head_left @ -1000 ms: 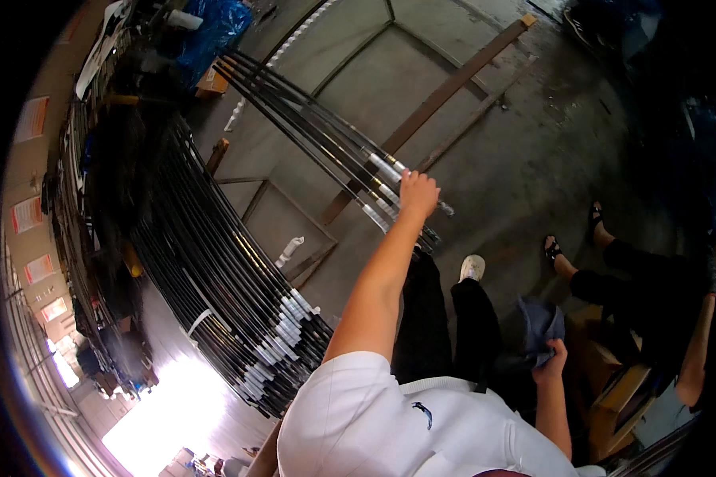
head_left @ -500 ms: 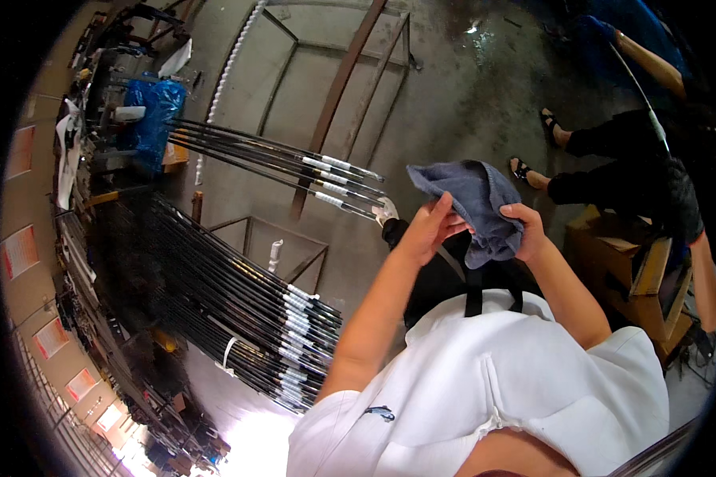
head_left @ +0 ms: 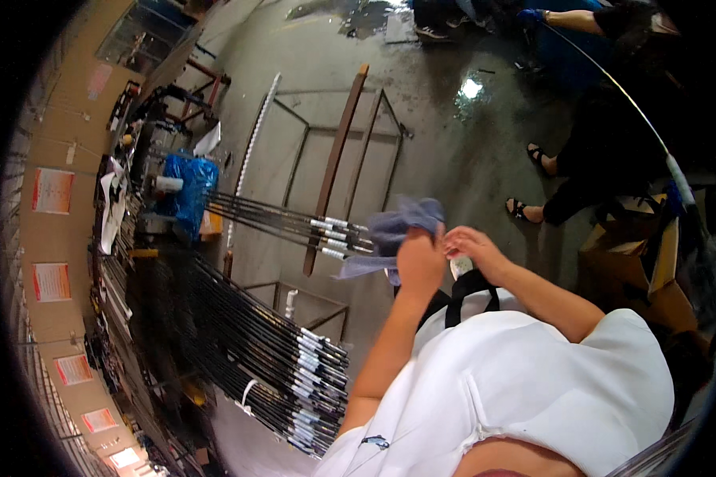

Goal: The person wipes metal rods with a cloth, taking them from a stack on a rack and handing them one by one to another person.

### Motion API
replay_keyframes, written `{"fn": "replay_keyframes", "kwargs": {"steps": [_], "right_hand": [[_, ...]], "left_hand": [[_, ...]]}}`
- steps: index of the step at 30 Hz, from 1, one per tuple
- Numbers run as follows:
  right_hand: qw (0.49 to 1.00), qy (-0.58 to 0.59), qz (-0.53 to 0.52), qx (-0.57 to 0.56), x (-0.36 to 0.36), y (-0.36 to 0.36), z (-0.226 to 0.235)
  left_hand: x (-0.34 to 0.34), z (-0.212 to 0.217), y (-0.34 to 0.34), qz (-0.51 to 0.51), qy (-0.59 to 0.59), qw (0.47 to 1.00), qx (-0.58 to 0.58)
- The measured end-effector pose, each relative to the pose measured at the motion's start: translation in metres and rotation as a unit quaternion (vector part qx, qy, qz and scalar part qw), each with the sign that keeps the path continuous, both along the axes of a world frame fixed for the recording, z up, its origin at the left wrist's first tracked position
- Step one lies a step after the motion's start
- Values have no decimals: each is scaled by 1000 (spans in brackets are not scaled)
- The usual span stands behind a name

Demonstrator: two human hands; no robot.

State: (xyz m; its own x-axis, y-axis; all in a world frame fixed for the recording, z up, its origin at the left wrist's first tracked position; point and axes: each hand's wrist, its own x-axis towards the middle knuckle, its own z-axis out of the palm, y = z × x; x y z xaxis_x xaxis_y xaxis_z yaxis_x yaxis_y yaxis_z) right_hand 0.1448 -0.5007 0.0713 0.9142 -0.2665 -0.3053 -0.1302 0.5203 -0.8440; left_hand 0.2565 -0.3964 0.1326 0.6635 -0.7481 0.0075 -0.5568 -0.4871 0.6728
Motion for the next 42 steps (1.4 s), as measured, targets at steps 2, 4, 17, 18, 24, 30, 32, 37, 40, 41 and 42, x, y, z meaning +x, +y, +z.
{"fn": "replay_keyframes", "kwargs": {"steps": [2, 4, 17, 18, 24, 30, 32, 37, 40, 41, 42], "right_hand": [[984, 1, -105, 147, 0, 8, -11], [989, -52, -103, 94, -7, 8, -29], [873, -43, -49, 484, -41, -31, -10], [869, -34, -89, 485, -49, -32, -8], [873, -30, -231, 428, -90, -42, -7], [854, -40, -277, 440, -119, -50, -30], [852, -60, -277, 440, -125, -51, -31], [846, -96, -250, 460, -98, -72, -35], [852, -83, -218, 469, -56, -86, -34], [874, -103, -176, 442, -36, -88, -29], [892, -123, -132, 415, -15, -89, -21]], "left_hand": [[-26, 18, -13, -105, -6, 994, 11], [-51, 23, -20, -143, -72, 986, -55], [-49, 8, -71, 38, 510, 844, -160], [-50, -12, -84, 25, 580, 791, -191], [-68, -37, -207, 24, 794, 567, -219], [-79, -33, -247, 21, 704, 558, -439], [-70, -17, -234, 49, 677, 568, -466], [-3, 30, -161, 93, 567, 618, -537], [23, 42, -99, 139, 491, 731, -453], [27, 41, -78, 135, 465, 768, -420], [29, 39, -57, 134, 438, 801, -385]]}}
